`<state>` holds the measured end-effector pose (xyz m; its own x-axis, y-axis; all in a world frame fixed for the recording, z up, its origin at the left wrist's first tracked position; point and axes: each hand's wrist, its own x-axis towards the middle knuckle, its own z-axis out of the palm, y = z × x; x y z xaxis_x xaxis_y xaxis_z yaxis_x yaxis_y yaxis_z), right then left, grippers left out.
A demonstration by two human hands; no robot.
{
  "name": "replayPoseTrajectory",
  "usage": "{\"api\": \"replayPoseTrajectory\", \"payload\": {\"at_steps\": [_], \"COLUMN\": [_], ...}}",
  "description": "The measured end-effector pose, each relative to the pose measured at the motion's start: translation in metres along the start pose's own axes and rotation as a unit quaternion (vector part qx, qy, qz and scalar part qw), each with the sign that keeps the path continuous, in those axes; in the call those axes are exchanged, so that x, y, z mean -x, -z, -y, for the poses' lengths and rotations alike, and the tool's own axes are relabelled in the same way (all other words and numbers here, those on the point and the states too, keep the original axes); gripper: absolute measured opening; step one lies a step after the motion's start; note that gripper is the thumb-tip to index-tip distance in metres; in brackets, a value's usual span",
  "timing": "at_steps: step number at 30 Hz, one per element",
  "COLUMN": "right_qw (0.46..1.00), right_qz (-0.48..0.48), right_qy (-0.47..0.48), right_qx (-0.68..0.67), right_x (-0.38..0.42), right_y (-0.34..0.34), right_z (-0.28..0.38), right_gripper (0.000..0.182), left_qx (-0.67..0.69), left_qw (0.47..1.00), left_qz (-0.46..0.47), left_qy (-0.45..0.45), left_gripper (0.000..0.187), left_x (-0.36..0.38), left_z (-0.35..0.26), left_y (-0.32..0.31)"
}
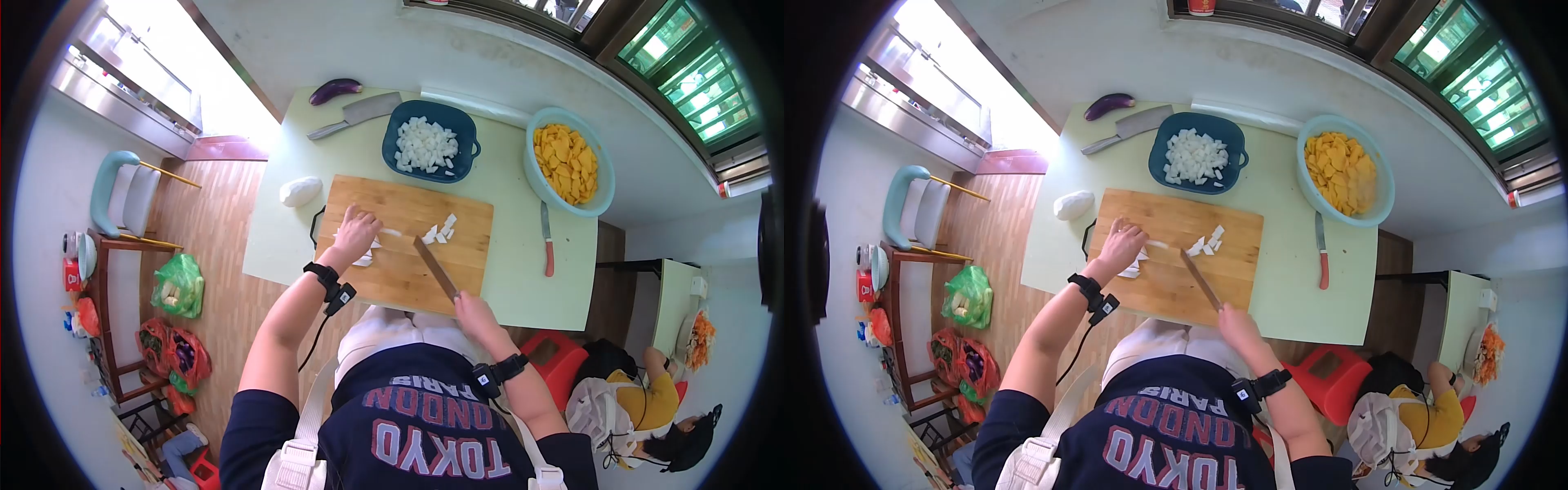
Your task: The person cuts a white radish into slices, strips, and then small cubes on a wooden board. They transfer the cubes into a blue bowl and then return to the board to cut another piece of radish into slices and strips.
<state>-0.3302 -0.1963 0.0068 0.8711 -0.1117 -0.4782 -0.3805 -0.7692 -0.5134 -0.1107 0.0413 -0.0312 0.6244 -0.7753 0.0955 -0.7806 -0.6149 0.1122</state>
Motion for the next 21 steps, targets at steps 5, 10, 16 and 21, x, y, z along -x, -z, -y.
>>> {"api": "replayPoseTrajectory", "payload": {"at_steps": [5,10,16,21], "right_qw": [1.0,1.0,0.998,0.994], "right_qz": [-0.027,-0.018,-0.036,-0.054], "right_qy": [-0.013,-0.017,0.026,0.03], "right_qx": [-0.003,0.012,0.043,0.095], "right_x": [-0.001,0.002,-0.01,-0.023], "right_y": [0.017,0.028,0.022,0.022], "right_z": [-0.015,-0.002,0.033,0.038], "right_gripper": [0.026,0.023,0.02,0.015], "left_qx": [0.024,0.116,0.133,0.16], "left_qw": [0.996,0.983,0.976,0.962], "left_qz": [-0.026,-0.099,-0.074,-0.132], "left_qy": [0.088,0.103,0.158,0.175], "left_gripper": [0.013,0.014,0.011,0.012], "left_x": [-0.007,0.004,0.007,0.016], "left_z": [-0.035,-0.061,-0.066,-0.067], "left_y": [-0.018,-0.017,-0.039,-0.03]}}
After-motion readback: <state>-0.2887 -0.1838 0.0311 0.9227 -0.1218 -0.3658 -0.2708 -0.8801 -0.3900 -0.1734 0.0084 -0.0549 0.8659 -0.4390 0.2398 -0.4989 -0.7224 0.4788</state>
